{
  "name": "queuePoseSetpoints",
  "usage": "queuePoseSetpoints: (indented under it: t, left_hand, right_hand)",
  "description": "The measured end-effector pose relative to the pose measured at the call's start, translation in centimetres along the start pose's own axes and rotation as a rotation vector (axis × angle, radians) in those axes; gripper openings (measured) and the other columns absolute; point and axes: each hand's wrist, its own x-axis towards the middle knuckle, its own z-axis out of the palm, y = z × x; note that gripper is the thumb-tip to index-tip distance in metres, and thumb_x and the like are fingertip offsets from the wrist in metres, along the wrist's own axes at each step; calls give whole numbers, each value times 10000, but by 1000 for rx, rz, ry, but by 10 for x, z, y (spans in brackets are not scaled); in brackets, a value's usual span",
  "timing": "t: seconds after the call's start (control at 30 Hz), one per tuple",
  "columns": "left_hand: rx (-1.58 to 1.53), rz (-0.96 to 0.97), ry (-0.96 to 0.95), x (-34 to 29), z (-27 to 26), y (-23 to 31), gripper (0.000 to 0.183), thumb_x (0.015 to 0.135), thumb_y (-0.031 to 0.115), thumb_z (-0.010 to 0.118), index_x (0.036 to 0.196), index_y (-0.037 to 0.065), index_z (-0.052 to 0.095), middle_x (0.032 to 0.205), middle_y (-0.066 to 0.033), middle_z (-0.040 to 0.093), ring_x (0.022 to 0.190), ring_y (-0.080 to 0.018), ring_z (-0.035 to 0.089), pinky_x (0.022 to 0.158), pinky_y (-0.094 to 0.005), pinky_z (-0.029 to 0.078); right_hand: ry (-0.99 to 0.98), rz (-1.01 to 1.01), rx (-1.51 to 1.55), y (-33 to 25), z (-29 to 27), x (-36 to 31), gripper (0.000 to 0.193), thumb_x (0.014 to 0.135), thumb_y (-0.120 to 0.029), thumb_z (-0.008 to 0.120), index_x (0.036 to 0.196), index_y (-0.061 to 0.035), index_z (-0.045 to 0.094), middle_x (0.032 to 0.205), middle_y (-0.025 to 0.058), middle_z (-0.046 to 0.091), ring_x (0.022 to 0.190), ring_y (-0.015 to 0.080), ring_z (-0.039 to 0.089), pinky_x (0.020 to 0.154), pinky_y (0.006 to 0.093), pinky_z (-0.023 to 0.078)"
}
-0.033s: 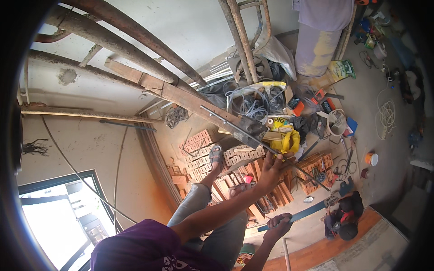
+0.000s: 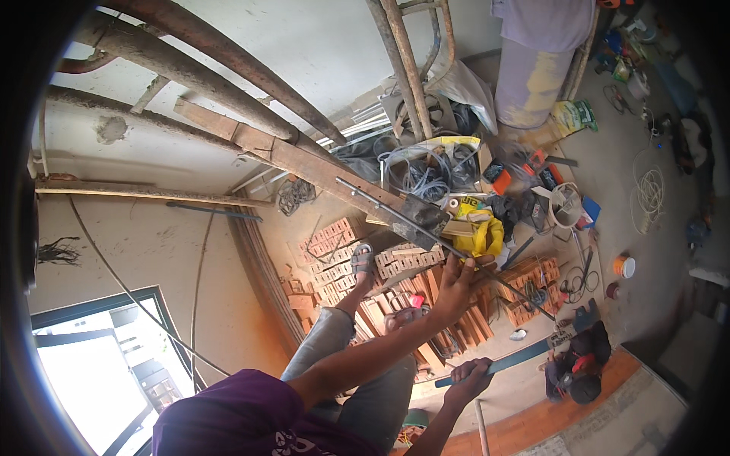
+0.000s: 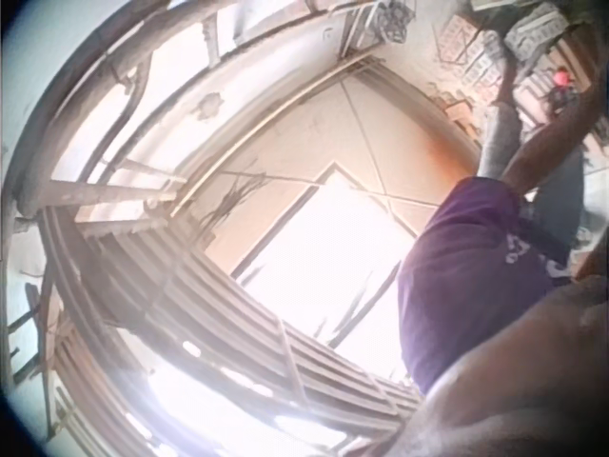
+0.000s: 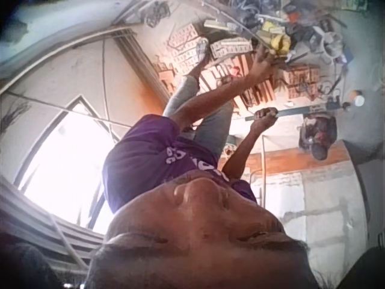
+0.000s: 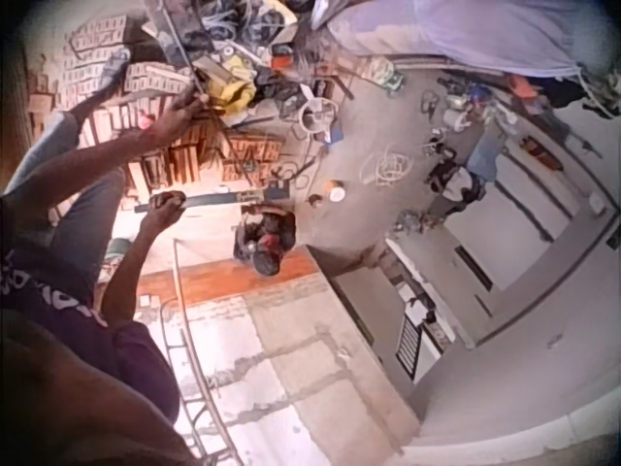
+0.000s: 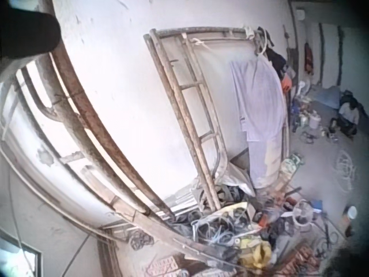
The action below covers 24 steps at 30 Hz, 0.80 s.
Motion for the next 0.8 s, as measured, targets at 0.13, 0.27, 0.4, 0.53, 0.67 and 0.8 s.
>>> queuePoseSetpoints:
  t: [0.13, 0.27, 0.4, 0.53, 0.67, 0.8]
  left_hand:
    - [22, -23, 8, 0, -2, 4, 344, 1046, 199, 382, 1372, 126, 301, 1227, -149, 597, 1143, -279, 604, 997, -422, 497]
    - [30, -86, 21, -1, -6, 9, 348, 1044, 207, 391, 1373, 136, 302, 1230, -138, 599, 1153, -266, 598, 1002, -413, 492]
    - [3, -109, 24, -1, -7, 9, 270, 1035, 229, 436, 1269, 111, 373, 1231, -139, 601, 1131, -250, 598, 996, -403, 480]
    - [-71, -147, 28, 8, -11, 3, 342, 1039, 227, 416, 1345, 112, 317, 1259, -165, 579, 1179, -278, 569, 1031, -417, 456]
    - [-149, -112, -16, 17, -5, 6, 389, 1038, 229, 413, 1380, 96, 285, 1277, -185, 562, 1211, -295, 547, 1053, -429, 441]
    - [-175, -115, 11, 21, -2, 20, 362, 1022, 252, 468, 1295, 45, 351, 1259, -176, 571, 1180, -270, 570, 1028, -394, 456]
  right_hand:
    - [32, -24, -26, -12, 10, 15, 326, 941, -308, 600, 791, -123, 378, 556, -50, 295, 445, 31, 269, 411, 209, 235]
    - [49, -48, -170, -19, 24, 25, 285, 950, -250, 583, 783, -129, 386, 542, -59, 298, 442, 19, 261, 404, 198, 219]
    - [162, -116, -331, -9, 42, 54, 232, 952, -297, 585, 928, -66, 582, 550, -79, 306, 456, 7, 267, 408, 199, 196]
    - [264, -176, -289, 7, 67, 97, 345, 946, -371, 585, 1006, -40, 656, 587, -82, 320, 481, 14, 277, 431, 212, 212]
    - [356, -85, -250, -7, 102, 123, 435, 934, -377, 613, 1066, 37, 640, 686, -13, 446, 554, 59, 385, 470, 250, 278]
    - [402, -42, -111, -8, 123, 143, 296, 904, -305, 675, 910, -16, 613, 642, -19, 452, 494, 60, 366, 429, 246, 270]
